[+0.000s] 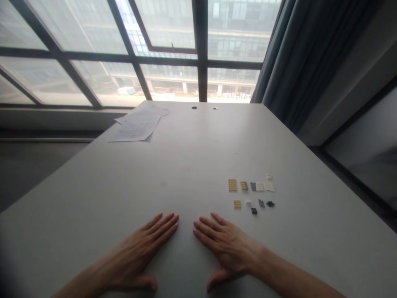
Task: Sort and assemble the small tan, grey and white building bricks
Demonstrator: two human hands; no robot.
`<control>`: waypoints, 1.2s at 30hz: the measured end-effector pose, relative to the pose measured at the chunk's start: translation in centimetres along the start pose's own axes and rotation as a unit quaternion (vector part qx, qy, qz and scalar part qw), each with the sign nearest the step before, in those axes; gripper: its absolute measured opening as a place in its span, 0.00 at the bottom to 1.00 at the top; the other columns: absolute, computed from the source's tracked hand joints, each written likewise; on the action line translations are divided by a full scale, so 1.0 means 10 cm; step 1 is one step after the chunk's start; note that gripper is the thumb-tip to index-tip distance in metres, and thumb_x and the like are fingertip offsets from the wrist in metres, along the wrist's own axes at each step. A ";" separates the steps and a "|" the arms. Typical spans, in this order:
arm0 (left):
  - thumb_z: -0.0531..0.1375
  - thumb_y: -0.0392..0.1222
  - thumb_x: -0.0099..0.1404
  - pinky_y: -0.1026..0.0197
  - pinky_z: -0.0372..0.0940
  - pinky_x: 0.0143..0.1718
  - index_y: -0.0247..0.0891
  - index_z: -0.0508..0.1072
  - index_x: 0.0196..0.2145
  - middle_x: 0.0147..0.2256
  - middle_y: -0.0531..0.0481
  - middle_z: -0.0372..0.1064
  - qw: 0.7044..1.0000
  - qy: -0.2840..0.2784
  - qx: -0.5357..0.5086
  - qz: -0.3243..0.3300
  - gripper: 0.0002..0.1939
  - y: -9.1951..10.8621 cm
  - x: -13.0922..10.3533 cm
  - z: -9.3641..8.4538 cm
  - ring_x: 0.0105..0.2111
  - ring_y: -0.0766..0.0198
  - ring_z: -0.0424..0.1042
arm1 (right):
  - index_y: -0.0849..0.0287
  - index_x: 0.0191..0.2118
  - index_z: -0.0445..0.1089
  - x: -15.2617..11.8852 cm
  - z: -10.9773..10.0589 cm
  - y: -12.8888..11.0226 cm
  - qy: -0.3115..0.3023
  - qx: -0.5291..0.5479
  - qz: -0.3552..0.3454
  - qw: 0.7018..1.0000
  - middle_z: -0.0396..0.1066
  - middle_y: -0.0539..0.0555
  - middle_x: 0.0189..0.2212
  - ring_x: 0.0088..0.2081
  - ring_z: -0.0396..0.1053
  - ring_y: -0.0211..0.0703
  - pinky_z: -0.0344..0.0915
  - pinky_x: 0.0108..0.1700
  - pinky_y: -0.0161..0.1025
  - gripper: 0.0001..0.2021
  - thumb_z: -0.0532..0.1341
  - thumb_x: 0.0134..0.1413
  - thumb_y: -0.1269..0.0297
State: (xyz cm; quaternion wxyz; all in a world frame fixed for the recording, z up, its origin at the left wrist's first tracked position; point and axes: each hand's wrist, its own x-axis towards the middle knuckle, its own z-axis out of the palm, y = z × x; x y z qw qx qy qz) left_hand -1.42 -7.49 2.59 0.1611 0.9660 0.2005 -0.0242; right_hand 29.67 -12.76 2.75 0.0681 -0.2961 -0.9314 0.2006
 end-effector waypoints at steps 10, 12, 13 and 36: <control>0.55 0.43 0.66 0.49 0.58 0.58 0.41 0.62 0.59 0.57 0.43 0.63 0.976 0.171 0.130 0.024 0.23 0.01 0.21 0.17 0.56 0.52 0.63 | 0.59 0.61 0.58 -0.49 0.35 0.13 0.192 -0.191 0.135 0.953 0.57 0.63 0.61 0.63 0.50 0.59 0.47 0.63 0.57 0.32 0.57 0.56 0.46; 0.55 0.44 0.66 0.46 0.57 0.59 0.42 0.61 0.59 0.60 0.43 0.59 0.979 0.163 0.123 0.016 0.24 0.10 0.45 0.17 0.59 0.50 0.59 | 0.57 0.62 0.57 -0.72 0.36 0.29 0.256 -0.255 0.255 0.897 0.49 0.65 0.64 0.65 0.42 0.67 0.44 0.60 0.67 0.36 0.58 0.52 0.41; 0.56 0.45 0.65 0.45 0.55 0.60 0.43 0.58 0.60 0.62 0.43 0.54 0.981 0.154 0.115 0.011 0.27 0.15 0.60 0.15 0.61 0.49 0.56 | 0.54 0.63 0.55 -0.82 0.34 0.39 0.264 -0.274 0.312 0.870 0.44 0.65 0.66 0.65 0.39 0.71 0.42 0.58 0.71 0.38 0.57 0.51 0.39; 0.50 0.71 0.58 0.44 0.43 0.64 0.28 0.42 0.66 0.65 0.32 0.42 0.964 0.157 0.064 -0.205 0.52 -0.63 0.98 0.08 0.65 0.46 0.42 | 0.66 0.63 0.51 1.02 0.01 0.80 0.201 0.039 0.101 0.974 0.56 0.64 0.61 0.62 0.54 0.47 0.52 0.63 0.44 0.35 0.50 0.60 0.43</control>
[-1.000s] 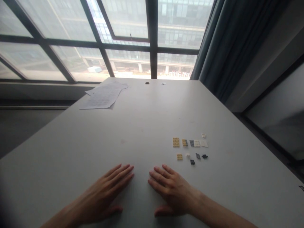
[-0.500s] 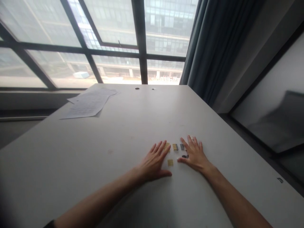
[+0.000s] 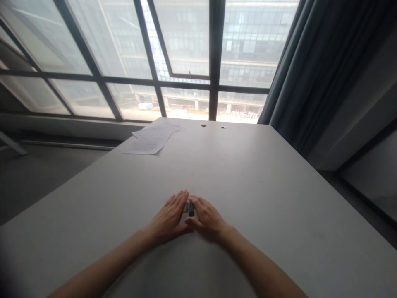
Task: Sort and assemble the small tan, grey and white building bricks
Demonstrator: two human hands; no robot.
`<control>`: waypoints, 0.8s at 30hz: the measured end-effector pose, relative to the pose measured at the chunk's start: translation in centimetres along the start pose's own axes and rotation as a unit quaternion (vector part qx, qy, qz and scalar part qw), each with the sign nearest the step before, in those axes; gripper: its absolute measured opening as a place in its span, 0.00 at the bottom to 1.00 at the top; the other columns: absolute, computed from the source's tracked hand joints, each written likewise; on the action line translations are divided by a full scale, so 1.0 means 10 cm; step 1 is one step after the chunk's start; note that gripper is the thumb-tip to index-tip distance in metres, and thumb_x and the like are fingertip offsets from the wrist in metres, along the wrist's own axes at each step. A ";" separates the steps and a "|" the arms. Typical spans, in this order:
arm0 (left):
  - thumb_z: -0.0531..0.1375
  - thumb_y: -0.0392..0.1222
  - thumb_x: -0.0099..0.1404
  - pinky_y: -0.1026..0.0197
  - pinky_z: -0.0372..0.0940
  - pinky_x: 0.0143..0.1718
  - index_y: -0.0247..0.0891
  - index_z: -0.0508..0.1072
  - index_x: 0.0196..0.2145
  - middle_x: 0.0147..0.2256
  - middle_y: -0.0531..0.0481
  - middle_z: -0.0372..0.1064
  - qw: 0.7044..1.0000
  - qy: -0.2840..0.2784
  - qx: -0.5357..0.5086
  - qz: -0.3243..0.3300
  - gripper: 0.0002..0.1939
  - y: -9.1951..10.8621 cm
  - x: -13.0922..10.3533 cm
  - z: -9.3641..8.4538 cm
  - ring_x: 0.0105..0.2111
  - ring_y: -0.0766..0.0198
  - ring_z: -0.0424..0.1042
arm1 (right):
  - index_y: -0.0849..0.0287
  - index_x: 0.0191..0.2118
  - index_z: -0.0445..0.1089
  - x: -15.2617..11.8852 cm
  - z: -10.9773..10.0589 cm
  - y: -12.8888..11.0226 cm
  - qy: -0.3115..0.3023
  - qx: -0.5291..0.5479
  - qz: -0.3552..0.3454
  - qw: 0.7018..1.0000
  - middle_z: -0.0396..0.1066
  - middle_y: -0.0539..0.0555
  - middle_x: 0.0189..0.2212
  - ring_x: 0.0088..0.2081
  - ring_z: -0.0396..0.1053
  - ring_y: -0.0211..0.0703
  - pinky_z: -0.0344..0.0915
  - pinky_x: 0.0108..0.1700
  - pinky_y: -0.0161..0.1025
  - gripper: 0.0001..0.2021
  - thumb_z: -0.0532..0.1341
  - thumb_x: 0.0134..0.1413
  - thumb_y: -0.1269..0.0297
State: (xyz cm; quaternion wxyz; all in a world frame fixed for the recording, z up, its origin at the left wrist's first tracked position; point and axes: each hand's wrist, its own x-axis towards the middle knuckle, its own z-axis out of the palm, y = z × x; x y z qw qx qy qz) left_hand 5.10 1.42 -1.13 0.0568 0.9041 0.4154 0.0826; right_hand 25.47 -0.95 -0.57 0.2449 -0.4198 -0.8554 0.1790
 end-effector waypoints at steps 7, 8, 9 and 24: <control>0.49 0.71 0.59 0.44 0.39 0.64 0.41 0.41 0.67 0.67 0.41 0.35 0.997 -0.067 0.017 0.023 0.48 -0.37 -0.35 -0.27 0.66 0.48 0.37 | 0.67 0.65 0.48 -0.28 0.06 -0.31 -0.057 -0.096 0.056 0.992 0.46 0.64 0.66 0.66 0.42 0.54 0.42 0.66 0.52 0.37 0.54 0.58 0.46; 0.48 0.71 0.60 0.44 0.38 0.64 0.43 0.41 0.66 0.67 0.42 0.35 0.996 -0.077 0.013 0.037 0.46 -0.35 -0.33 -0.29 0.66 0.48 0.37 | 0.67 0.66 0.47 -0.34 0.06 -0.34 -0.070 -0.107 0.057 0.990 0.44 0.65 0.66 0.67 0.41 0.55 0.41 0.66 0.53 0.38 0.54 0.58 0.45; 0.48 0.70 0.60 0.43 0.37 0.64 0.43 0.41 0.66 0.67 0.43 0.35 0.995 -0.083 0.008 0.049 0.45 -0.33 -0.30 -0.30 0.66 0.48 0.37 | 0.67 0.66 0.46 -0.40 0.07 -0.37 -0.081 -0.116 0.056 0.988 0.43 0.65 0.66 0.67 0.40 0.55 0.41 0.66 0.53 0.39 0.53 0.58 0.45; 0.54 0.60 0.63 0.49 0.45 0.65 0.40 0.43 0.66 0.65 0.42 0.46 0.985 -0.016 -0.125 0.114 0.41 -0.06 -0.34 -0.30 0.65 0.53 0.47 | 0.70 0.67 0.42 0.00 0.04 -0.13 -0.099 -0.135 -0.013 0.986 0.43 0.69 0.66 0.67 0.40 0.57 0.41 0.66 0.56 0.53 0.53 0.47 0.31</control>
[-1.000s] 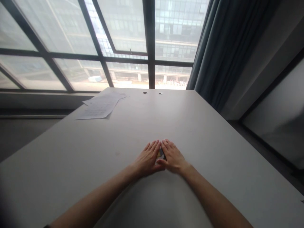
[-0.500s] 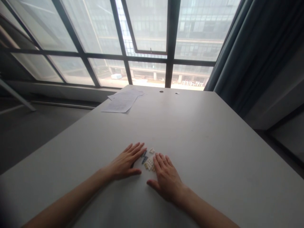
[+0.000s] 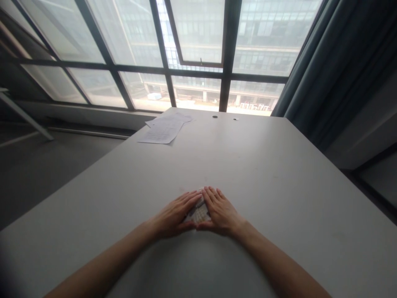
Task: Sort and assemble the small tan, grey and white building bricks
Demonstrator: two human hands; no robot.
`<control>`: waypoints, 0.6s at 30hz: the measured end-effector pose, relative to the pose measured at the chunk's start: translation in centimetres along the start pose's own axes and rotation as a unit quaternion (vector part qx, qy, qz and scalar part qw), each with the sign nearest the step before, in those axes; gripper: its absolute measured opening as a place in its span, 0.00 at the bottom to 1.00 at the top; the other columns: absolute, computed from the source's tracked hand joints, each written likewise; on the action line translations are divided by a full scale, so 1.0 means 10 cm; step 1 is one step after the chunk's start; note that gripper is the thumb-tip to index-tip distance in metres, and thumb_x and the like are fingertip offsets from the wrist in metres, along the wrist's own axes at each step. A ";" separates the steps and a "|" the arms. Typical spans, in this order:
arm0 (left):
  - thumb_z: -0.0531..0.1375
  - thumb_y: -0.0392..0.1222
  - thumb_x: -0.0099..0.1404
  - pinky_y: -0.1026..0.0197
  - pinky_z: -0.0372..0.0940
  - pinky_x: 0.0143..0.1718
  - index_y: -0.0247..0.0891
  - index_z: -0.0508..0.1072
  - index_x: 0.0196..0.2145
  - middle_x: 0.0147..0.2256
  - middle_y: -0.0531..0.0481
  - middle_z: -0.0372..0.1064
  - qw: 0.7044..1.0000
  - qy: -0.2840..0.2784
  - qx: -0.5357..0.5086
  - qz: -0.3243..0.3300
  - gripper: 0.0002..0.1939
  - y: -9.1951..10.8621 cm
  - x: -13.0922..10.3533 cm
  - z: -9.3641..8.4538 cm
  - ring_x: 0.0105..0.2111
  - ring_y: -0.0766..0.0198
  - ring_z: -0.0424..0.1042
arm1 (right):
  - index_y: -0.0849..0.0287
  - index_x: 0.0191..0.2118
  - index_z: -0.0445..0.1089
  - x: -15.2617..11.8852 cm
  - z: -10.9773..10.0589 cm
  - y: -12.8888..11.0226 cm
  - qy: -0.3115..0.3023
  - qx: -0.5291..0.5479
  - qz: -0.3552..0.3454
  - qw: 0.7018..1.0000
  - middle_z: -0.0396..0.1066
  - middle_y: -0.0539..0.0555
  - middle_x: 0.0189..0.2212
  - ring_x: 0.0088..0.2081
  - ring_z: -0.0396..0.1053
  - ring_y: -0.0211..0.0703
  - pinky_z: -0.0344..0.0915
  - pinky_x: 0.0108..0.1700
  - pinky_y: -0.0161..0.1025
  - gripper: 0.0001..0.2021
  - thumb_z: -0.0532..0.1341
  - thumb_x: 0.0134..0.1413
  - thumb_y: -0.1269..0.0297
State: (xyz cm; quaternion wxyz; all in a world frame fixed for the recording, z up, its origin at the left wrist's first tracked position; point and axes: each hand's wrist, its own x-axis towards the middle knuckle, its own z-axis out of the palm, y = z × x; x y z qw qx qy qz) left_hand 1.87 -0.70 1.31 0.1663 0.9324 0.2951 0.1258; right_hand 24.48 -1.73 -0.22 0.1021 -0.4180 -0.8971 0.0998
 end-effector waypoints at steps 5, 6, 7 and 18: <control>0.56 0.62 0.61 0.52 0.51 0.63 0.40 0.39 0.66 0.65 0.40 0.46 0.994 0.059 -0.004 -0.087 0.46 -0.19 -0.37 -0.05 0.64 0.53 0.50 | 0.66 0.68 0.38 0.10 0.00 -0.10 0.021 0.060 -0.027 0.998 0.45 0.67 0.66 0.66 0.43 0.53 0.43 0.66 0.52 0.50 0.54 0.50 0.35; 0.56 0.64 0.60 0.51 0.50 0.63 0.39 0.39 0.66 0.65 0.40 0.46 0.993 0.059 0.009 -0.101 0.48 -0.22 -0.43 -0.06 0.64 0.52 0.49 | 0.67 0.68 0.37 0.05 0.02 -0.12 0.035 0.055 -0.001 0.998 0.44 0.68 0.66 0.67 0.42 0.54 0.44 0.66 0.53 0.52 0.55 0.49 0.35; 0.57 0.66 0.58 0.50 0.49 0.64 0.38 0.38 0.66 0.65 0.39 0.44 0.993 0.053 0.024 -0.107 0.50 -0.24 -0.47 -0.07 0.64 0.51 0.48 | 0.68 0.68 0.37 -0.01 0.05 -0.13 0.047 0.044 0.026 0.998 0.43 0.69 0.66 0.67 0.40 0.57 0.44 0.65 0.55 0.53 0.56 0.48 0.34; 0.54 0.69 0.57 0.49 0.39 0.65 0.37 0.41 0.66 0.66 0.41 0.42 0.993 -0.028 0.099 -0.065 0.51 -0.38 -0.15 -0.09 0.66 0.52 0.42 | 0.74 0.67 0.40 0.38 0.17 -0.25 0.017 0.015 -0.027 0.999 0.41 0.73 0.65 0.67 0.39 0.61 0.42 0.65 0.55 0.59 0.53 0.41 0.27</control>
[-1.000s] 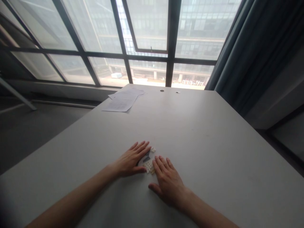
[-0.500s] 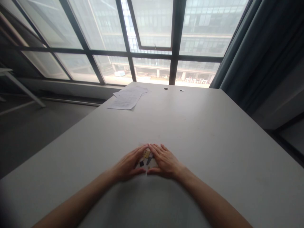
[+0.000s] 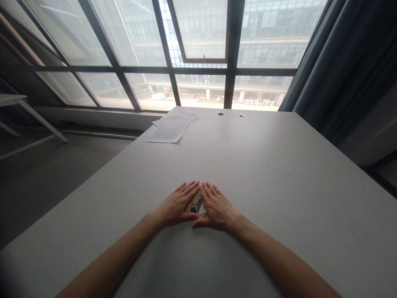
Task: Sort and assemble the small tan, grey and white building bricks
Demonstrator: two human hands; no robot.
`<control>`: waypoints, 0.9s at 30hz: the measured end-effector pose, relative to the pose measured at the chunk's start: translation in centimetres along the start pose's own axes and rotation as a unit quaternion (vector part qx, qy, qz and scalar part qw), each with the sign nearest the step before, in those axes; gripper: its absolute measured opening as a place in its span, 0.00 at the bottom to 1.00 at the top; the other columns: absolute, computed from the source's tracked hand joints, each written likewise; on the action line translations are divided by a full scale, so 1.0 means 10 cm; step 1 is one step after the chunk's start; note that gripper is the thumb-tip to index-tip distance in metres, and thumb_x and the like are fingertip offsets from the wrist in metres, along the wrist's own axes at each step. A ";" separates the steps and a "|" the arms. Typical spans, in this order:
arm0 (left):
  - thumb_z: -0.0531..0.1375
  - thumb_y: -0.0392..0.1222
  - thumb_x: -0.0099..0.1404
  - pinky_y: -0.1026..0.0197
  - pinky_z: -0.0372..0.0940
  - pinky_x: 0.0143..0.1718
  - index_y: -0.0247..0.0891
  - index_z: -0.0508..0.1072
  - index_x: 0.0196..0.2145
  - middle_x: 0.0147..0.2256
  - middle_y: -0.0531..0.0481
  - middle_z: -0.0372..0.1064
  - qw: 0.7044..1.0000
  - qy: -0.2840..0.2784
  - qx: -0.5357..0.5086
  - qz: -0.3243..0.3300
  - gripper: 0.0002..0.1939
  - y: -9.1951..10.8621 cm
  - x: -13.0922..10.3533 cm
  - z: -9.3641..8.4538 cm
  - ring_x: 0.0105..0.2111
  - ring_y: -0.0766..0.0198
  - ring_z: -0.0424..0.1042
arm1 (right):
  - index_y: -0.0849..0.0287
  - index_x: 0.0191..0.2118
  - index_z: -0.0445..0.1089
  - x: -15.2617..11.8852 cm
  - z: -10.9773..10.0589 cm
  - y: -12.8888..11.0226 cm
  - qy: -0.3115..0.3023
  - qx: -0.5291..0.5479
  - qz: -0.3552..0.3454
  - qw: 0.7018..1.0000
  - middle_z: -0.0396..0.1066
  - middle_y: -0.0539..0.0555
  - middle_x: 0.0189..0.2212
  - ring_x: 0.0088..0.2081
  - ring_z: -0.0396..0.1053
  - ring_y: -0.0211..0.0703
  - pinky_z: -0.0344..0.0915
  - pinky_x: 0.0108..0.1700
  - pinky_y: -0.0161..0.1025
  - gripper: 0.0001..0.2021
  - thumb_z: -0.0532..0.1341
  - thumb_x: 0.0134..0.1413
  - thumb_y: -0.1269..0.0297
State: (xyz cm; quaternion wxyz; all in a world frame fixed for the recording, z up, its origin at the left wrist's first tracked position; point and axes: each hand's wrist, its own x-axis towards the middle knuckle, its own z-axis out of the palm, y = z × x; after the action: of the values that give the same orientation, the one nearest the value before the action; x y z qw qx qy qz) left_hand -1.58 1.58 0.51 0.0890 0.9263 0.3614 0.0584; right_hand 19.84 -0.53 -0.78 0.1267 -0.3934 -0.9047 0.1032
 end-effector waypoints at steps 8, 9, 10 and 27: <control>0.50 0.55 0.67 0.49 0.44 0.64 0.37 0.46 0.65 0.65 0.40 0.45 0.991 0.053 0.024 -0.121 0.35 -0.56 -0.40 -0.04 0.65 0.56 0.47 | 0.71 0.66 0.42 1.06 0.21 -0.16 -0.002 0.036 -0.064 0.997 0.45 0.71 0.65 0.66 0.42 0.59 0.41 0.65 0.52 0.56 0.53 0.44 0.29; 0.49 0.53 0.68 0.48 0.45 0.64 0.37 0.47 0.65 0.65 0.40 0.47 0.988 0.069 0.019 -0.137 0.33 -0.61 -0.41 -0.04 0.64 0.56 0.48 | 0.71 0.66 0.43 1.17 0.23 -0.19 0.002 0.042 -0.067 0.997 0.45 0.70 0.65 0.66 0.43 0.58 0.42 0.65 0.52 0.55 0.54 0.44 0.30; 0.49 0.52 0.68 0.48 0.46 0.64 0.37 0.47 0.65 0.64 0.40 0.48 0.985 0.084 0.014 -0.152 0.32 -0.65 -0.42 -0.03 0.64 0.56 0.49 | 0.70 0.66 0.43 1.26 0.23 -0.21 0.006 0.047 -0.065 0.997 0.46 0.70 0.65 0.66 0.43 0.58 0.43 0.65 0.52 0.55 0.55 0.44 0.30; 0.54 0.67 0.58 0.46 0.44 0.63 0.33 0.44 0.65 0.65 0.35 0.43 0.979 0.078 0.047 -0.184 0.48 -0.69 -0.41 -0.06 0.65 0.49 0.44 | 0.73 0.65 0.48 0.86 0.23 -0.13 -0.003 -0.029 0.058 0.998 0.42 0.68 0.66 0.67 0.38 0.56 0.38 0.65 0.55 0.36 0.42 0.63 0.45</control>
State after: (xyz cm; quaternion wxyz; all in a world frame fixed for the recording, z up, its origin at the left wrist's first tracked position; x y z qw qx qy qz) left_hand -9.26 3.87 -0.56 0.0268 0.8400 0.5334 0.0959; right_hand 12.62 4.74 -1.33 0.1060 -0.4486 -0.8833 0.0851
